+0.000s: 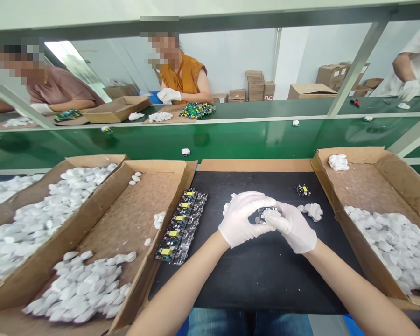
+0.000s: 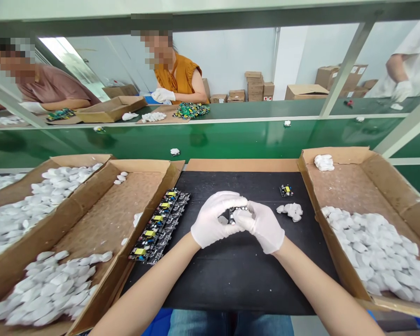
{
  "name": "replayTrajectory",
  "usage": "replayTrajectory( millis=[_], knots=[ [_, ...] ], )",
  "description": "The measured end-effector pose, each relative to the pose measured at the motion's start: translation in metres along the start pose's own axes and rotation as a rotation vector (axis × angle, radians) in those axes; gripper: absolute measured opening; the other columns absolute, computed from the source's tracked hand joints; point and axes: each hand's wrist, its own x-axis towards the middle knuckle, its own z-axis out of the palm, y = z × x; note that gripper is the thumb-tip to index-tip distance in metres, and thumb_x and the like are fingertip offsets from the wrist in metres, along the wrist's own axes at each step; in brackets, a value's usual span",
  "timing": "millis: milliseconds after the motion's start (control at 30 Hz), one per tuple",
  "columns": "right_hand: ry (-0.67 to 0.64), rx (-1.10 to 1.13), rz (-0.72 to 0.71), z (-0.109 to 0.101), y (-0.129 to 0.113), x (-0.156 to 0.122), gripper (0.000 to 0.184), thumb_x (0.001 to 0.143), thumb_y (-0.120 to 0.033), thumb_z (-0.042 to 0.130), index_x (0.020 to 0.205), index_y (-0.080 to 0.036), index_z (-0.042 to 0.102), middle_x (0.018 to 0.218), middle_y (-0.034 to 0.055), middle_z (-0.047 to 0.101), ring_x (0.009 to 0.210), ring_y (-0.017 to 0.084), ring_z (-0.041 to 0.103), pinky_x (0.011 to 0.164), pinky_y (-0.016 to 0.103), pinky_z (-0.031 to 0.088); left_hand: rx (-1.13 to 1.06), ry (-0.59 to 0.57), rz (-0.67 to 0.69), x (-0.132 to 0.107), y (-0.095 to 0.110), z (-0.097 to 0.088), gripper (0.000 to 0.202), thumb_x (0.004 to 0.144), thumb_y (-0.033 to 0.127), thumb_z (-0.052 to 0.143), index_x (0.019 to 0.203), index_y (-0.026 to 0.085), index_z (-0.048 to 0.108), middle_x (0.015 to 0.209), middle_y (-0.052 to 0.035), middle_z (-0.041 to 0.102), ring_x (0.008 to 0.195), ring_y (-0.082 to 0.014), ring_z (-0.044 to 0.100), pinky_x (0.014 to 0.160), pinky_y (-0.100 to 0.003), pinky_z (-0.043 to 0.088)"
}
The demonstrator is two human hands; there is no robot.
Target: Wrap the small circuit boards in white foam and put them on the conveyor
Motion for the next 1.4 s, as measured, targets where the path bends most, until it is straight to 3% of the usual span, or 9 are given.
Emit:
replayTrajectory(
  millis=[200,367,567,800,967,1100,1167,1267,1400],
  knots=[
    [0.043,0.001,0.031,0.005,-0.011,0.001,0.021,0.072,-0.031,0.058,0.088,-0.017,0.061,0.083,0.0043,0.064,0.077,0.021,0.057,0.07,0.032,0.043,-0.108,0.002,-0.02,0.002,0.003,0.001,0.045,0.059,0.037,0.08,0.098,0.024,0.062,0.1,-0.0055,0.068,0.096,-0.0245,0.063,0.084,-0.038,0.05],
    [0.035,-0.006,-0.03,0.003,-0.011,0.0,0.022,0.075,-0.038,0.055,0.078,-0.016,0.059,0.074,0.0034,0.06,0.073,0.019,0.053,0.068,0.032,0.042,-0.078,0.003,0.002,0.002,0.001,0.0,0.034,0.068,0.037,0.074,0.098,0.025,0.063,0.1,-0.0045,0.069,0.097,-0.023,0.063,0.086,-0.038,0.049],
    [0.09,-0.159,-0.027,0.002,-0.007,0.0,0.016,0.071,-0.032,0.053,0.068,-0.017,0.052,0.064,0.0004,0.053,0.064,0.016,0.048,0.059,0.029,0.038,0.049,-0.049,0.065,0.004,0.006,-0.002,0.029,0.07,0.035,0.072,0.096,0.025,0.065,0.098,-0.0033,0.071,0.091,-0.0216,0.065,0.079,-0.034,0.049],
    [-0.009,-0.138,-0.054,0.001,-0.008,0.0,0.02,0.075,-0.035,0.05,0.077,-0.016,0.055,0.075,0.0021,0.057,0.076,0.019,0.052,0.068,0.03,0.041,0.105,-0.106,0.014,0.004,0.006,-0.006,0.029,0.072,0.043,0.069,0.095,0.025,0.067,0.097,-0.0027,0.071,0.09,-0.0217,0.065,0.08,-0.034,0.048],
    [0.029,-0.236,0.006,0.004,-0.008,-0.001,0.021,0.071,-0.036,0.053,0.071,-0.015,0.055,0.069,0.0014,0.057,0.067,0.018,0.051,0.062,0.029,0.04,0.099,-0.133,0.002,0.005,0.006,-0.006,0.028,0.069,0.042,0.069,0.091,0.025,0.068,0.093,-0.0027,0.071,0.088,-0.0222,0.065,0.08,-0.034,0.048],
    [0.027,-0.099,0.038,0.006,-0.006,-0.001,0.018,0.072,-0.034,0.057,0.073,-0.016,0.057,0.071,0.0007,0.059,0.069,0.017,0.054,0.063,0.028,0.042,-0.004,-0.152,-0.03,0.005,0.002,-0.002,0.041,0.059,0.04,0.077,0.094,0.023,0.065,0.095,-0.0038,0.07,0.09,-0.0238,0.064,0.081,-0.035,0.049],
    [0.013,-0.026,0.049,0.005,-0.005,0.0,0.019,0.073,-0.035,0.061,0.074,-0.016,0.058,0.073,0.0014,0.06,0.072,0.018,0.055,0.067,0.029,0.043,-0.064,-0.15,-0.047,0.003,-0.001,0.001,0.038,0.061,0.038,0.077,0.093,0.023,0.065,0.095,-0.004,0.069,0.09,-0.0232,0.064,0.081,-0.035,0.049],
    [-0.105,0.246,0.019,0.005,-0.003,0.0,0.028,0.077,-0.044,0.057,0.08,-0.016,0.062,0.083,0.0053,0.063,0.083,0.022,0.057,0.075,0.035,0.045,-0.168,-0.035,-0.09,-0.002,-0.005,0.004,0.031,0.068,0.04,0.073,0.092,0.023,0.065,0.096,-0.0051,0.068,0.092,-0.023,0.062,0.084,-0.036,0.048],
    [-0.266,0.499,-0.007,0.005,-0.003,-0.001,0.036,0.08,-0.05,0.052,0.09,-0.018,0.065,0.094,0.0082,0.064,0.094,0.025,0.057,0.08,0.039,0.046,-0.455,0.072,-0.151,-0.006,-0.003,0.003,0.051,0.064,0.057,0.071,0.098,0.02,0.065,0.103,-0.0101,0.064,0.1,-0.0252,0.059,0.089,-0.04,0.046]
  ],
)
